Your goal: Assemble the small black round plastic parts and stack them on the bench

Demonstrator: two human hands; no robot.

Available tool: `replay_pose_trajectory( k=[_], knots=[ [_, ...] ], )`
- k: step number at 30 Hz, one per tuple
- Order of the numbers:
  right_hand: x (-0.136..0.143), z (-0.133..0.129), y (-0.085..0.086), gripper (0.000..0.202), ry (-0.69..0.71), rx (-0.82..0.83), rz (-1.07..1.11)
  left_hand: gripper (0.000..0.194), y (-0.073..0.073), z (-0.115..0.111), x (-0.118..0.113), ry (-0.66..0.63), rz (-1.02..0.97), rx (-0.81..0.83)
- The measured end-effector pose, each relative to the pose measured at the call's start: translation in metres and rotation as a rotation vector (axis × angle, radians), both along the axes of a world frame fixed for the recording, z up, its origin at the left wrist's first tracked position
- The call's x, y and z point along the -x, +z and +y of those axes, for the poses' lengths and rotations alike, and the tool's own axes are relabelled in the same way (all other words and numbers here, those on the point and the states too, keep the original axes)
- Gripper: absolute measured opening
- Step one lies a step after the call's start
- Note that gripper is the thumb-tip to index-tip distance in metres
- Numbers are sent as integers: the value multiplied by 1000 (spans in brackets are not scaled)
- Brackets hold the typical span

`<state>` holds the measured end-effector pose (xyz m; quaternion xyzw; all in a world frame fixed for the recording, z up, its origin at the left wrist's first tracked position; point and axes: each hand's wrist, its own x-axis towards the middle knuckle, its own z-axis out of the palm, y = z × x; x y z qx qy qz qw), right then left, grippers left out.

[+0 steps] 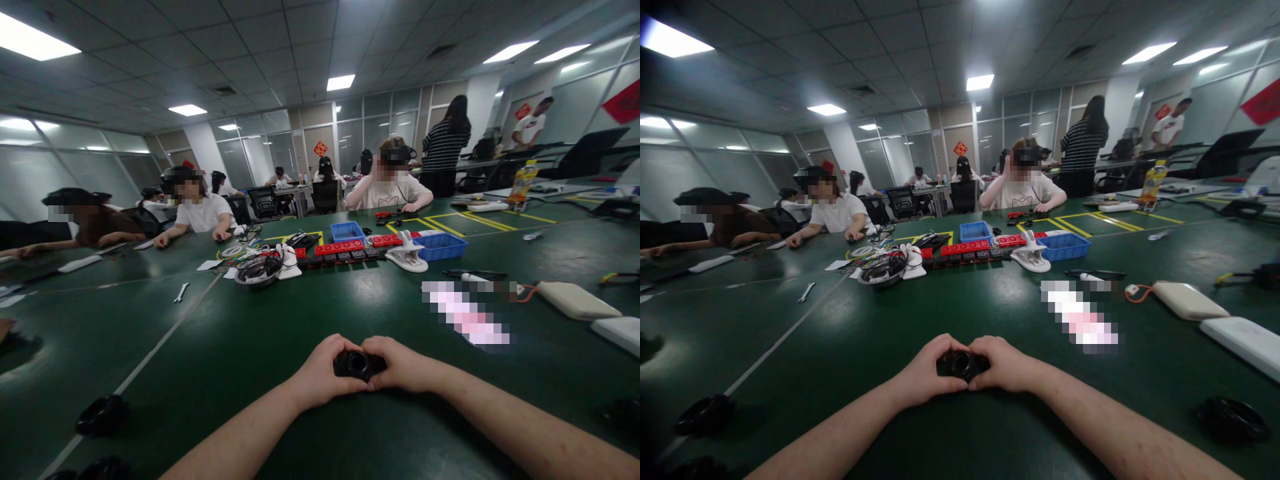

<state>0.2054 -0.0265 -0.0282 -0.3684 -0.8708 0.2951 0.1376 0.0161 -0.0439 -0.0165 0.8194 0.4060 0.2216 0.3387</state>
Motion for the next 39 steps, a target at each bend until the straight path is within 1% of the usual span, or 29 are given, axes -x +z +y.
replay_pose_trajectory(
  k=[5,9,12,16,19,23,26,29,32,36,39],
  knots=[
    [2,0,-3,29,-53,29,17,41,-1,-1,-2,23,-7,-9],
    [4,-2,-6,32,-136,31,12,42,-2,-2,-3,71,-21,-21],
    [8,-3,-9,35,-208,16,11,37,-3,-3,-4,121,-19,-33],
    [14,-5,-13,40,-307,-49,-15,30,-3,-6,-8,210,2,-60],
    [18,-7,-14,40,-364,-110,-48,28,-4,-8,-11,277,17,-84],
    [26,-12,-12,33,-446,-203,-119,27,-4,-9,-15,371,54,-120],
    [31,-18,-8,25,-494,-274,-180,27,-4,-11,-17,415,76,-130],
    [32,-21,-5,25,-475,-298,-216,28,-5,-11,-18,421,78,-122],
    [28,-19,-4,34,-408,-279,-188,28,-6,-9,-15,390,62,-126],
    [15,-13,-2,43,-272,-173,-55,30,-5,-5,-8,245,-2,-89],
    [7,-10,0,41,-166,-110,-13,31,-5,-2,-3,147,-26,-63]
  ],
)
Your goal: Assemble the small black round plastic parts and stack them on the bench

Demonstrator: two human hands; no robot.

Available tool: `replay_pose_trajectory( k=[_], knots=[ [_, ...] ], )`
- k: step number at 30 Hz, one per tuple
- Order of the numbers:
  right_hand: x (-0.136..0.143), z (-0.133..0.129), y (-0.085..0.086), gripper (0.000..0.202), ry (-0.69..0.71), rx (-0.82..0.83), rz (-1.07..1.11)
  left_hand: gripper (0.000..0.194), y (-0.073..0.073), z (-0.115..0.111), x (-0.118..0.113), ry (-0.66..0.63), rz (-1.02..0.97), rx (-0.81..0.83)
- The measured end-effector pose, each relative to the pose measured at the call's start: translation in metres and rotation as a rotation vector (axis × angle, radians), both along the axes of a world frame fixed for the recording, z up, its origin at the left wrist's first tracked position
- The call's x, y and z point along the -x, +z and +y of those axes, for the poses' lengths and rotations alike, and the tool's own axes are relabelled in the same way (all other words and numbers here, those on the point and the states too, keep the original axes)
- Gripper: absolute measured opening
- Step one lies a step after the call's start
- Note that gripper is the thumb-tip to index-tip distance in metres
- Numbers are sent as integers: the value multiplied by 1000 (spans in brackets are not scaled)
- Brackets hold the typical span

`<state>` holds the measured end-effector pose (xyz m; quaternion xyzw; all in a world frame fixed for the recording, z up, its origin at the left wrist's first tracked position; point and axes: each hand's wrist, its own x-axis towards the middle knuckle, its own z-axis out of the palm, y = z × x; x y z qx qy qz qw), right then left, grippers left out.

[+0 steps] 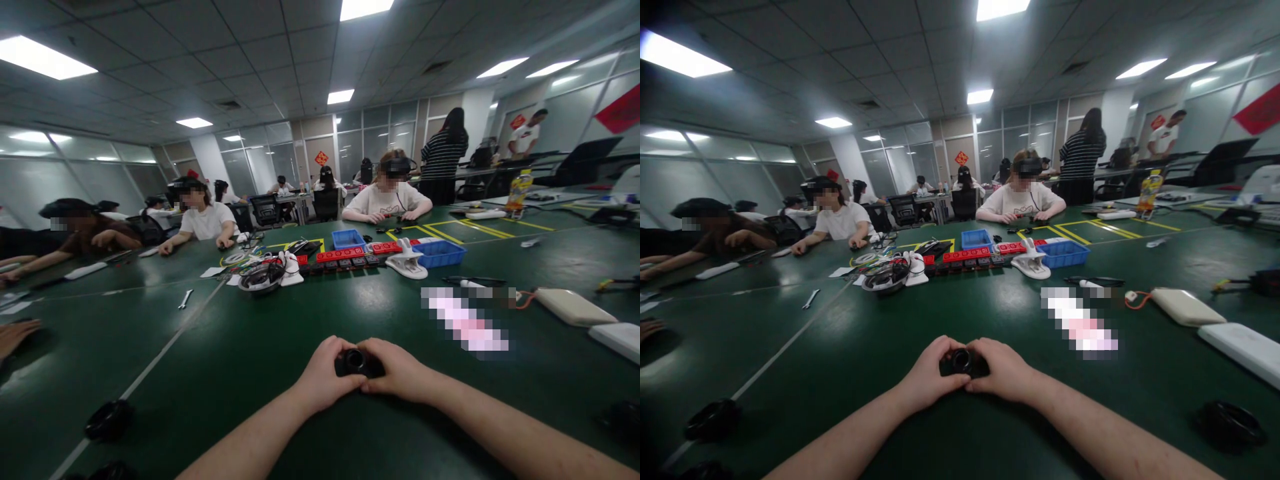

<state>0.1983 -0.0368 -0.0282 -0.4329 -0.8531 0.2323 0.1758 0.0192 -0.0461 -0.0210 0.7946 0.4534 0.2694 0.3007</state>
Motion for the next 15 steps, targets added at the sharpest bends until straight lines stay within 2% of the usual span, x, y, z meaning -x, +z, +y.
replay_pose_trajectory(
  k=[8,15],
  knots=[
    [-5,6,2,29,134,64,6,35,-2,4,3,-84,3,17],
    [-6,12,-2,29,159,86,2,41,2,8,3,-105,0,-21]
  ],
)
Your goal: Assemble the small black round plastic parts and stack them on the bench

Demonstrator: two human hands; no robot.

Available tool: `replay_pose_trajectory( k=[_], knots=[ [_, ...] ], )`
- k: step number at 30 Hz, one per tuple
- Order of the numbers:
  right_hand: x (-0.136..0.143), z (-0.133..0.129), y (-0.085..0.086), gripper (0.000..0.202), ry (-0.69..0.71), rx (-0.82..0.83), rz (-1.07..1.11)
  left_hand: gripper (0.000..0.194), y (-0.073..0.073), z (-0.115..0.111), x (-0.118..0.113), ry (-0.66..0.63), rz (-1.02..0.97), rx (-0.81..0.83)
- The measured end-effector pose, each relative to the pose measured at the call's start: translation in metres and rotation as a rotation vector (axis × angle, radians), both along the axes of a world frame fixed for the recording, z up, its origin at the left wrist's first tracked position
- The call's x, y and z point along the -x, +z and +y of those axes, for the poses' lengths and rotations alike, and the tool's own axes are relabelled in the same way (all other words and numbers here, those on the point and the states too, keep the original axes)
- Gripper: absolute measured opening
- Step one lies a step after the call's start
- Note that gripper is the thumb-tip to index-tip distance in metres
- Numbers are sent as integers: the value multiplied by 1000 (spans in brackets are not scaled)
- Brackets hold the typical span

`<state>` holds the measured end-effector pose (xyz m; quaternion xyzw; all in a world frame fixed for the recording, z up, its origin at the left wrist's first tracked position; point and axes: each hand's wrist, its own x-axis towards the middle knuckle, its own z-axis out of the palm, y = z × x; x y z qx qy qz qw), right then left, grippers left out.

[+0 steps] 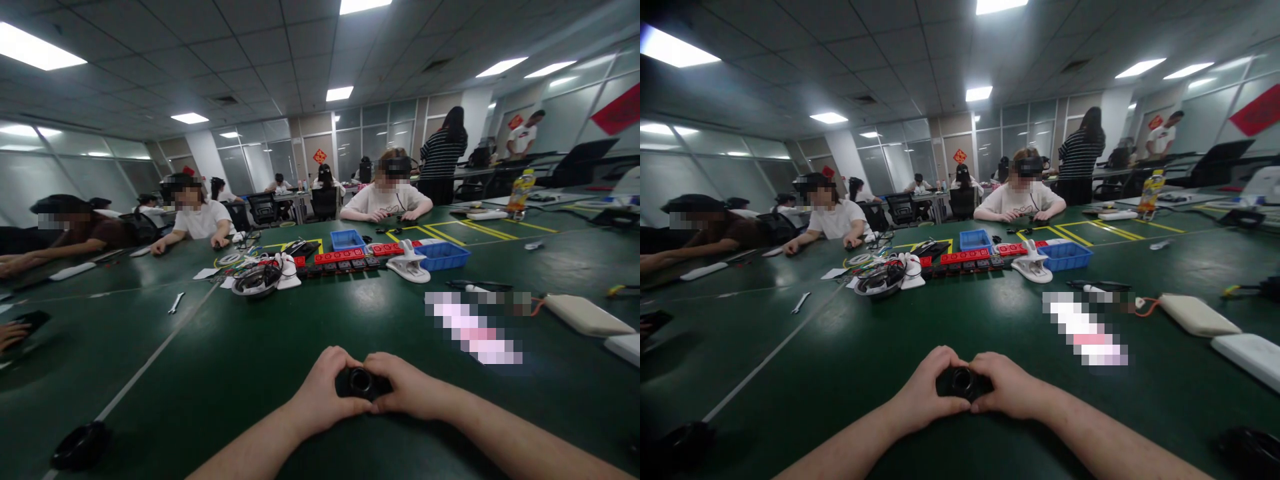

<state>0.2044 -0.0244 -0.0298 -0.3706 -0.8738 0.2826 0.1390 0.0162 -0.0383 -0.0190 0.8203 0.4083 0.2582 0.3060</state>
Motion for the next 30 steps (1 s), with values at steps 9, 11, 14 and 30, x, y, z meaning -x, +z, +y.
replay_pose_trajectory(
  k=[9,11,14,30],
  knots=[
    [1,0,1,27,24,4,2,42,-1,-1,1,5,6,45],
    [1,0,1,27,18,3,2,42,-1,-1,0,7,-1,53],
    [1,1,0,28,15,2,18,42,-1,-2,0,10,-4,64],
    [1,-2,6,29,37,-7,-20,42,6,-1,0,11,19,119]
  ],
)
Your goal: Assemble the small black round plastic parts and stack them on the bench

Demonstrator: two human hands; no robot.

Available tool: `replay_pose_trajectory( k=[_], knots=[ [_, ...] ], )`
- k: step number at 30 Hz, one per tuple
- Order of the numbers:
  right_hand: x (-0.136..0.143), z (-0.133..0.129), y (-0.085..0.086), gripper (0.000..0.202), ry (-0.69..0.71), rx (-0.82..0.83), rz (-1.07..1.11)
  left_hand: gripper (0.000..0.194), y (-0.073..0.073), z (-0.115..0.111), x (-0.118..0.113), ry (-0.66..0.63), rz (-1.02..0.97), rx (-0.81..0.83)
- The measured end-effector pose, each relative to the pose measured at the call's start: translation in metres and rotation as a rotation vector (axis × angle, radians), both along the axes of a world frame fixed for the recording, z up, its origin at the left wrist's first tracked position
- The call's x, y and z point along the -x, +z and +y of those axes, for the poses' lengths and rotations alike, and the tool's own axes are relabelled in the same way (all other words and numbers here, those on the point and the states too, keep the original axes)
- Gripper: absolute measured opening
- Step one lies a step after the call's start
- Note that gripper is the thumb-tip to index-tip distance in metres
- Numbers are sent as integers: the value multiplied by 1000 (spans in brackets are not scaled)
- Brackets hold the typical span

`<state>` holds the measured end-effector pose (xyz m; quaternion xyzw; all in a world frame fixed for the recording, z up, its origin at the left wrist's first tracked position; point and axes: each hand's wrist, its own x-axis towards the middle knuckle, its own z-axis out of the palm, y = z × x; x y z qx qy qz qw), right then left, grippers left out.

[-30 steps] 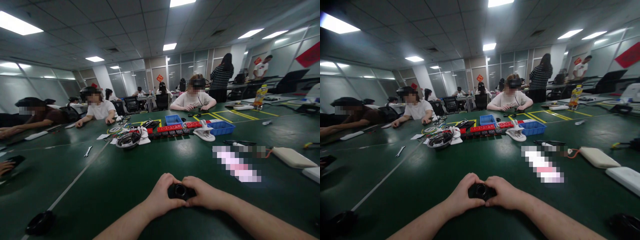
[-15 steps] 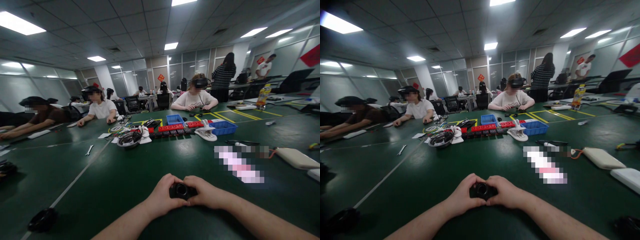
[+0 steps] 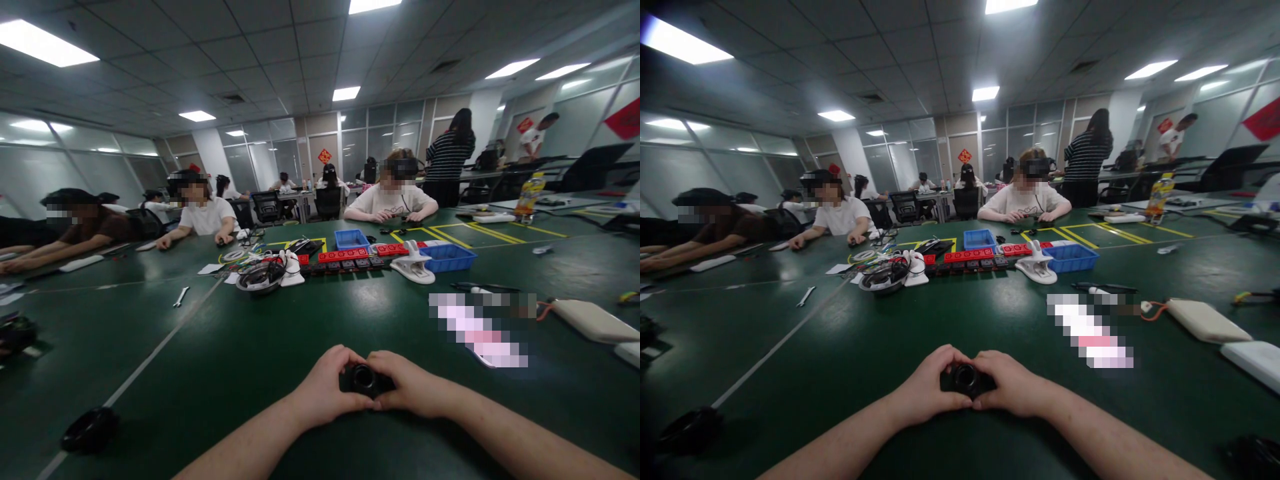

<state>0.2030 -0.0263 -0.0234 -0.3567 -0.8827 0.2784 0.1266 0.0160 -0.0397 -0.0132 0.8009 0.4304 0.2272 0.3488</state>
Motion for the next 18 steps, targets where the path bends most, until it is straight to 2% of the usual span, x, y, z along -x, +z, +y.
replay_pose_trajectory(
  k=[6,11,18],
  knots=[
    [0,1,-1,25,-16,20,29,43,-1,-1,-1,19,-2,-14],
    [3,0,-8,32,-127,69,44,44,-4,-3,-3,62,-1,-39],
    [7,-3,-12,39,-254,12,-23,37,-7,-8,-9,154,21,-57]
  ],
)
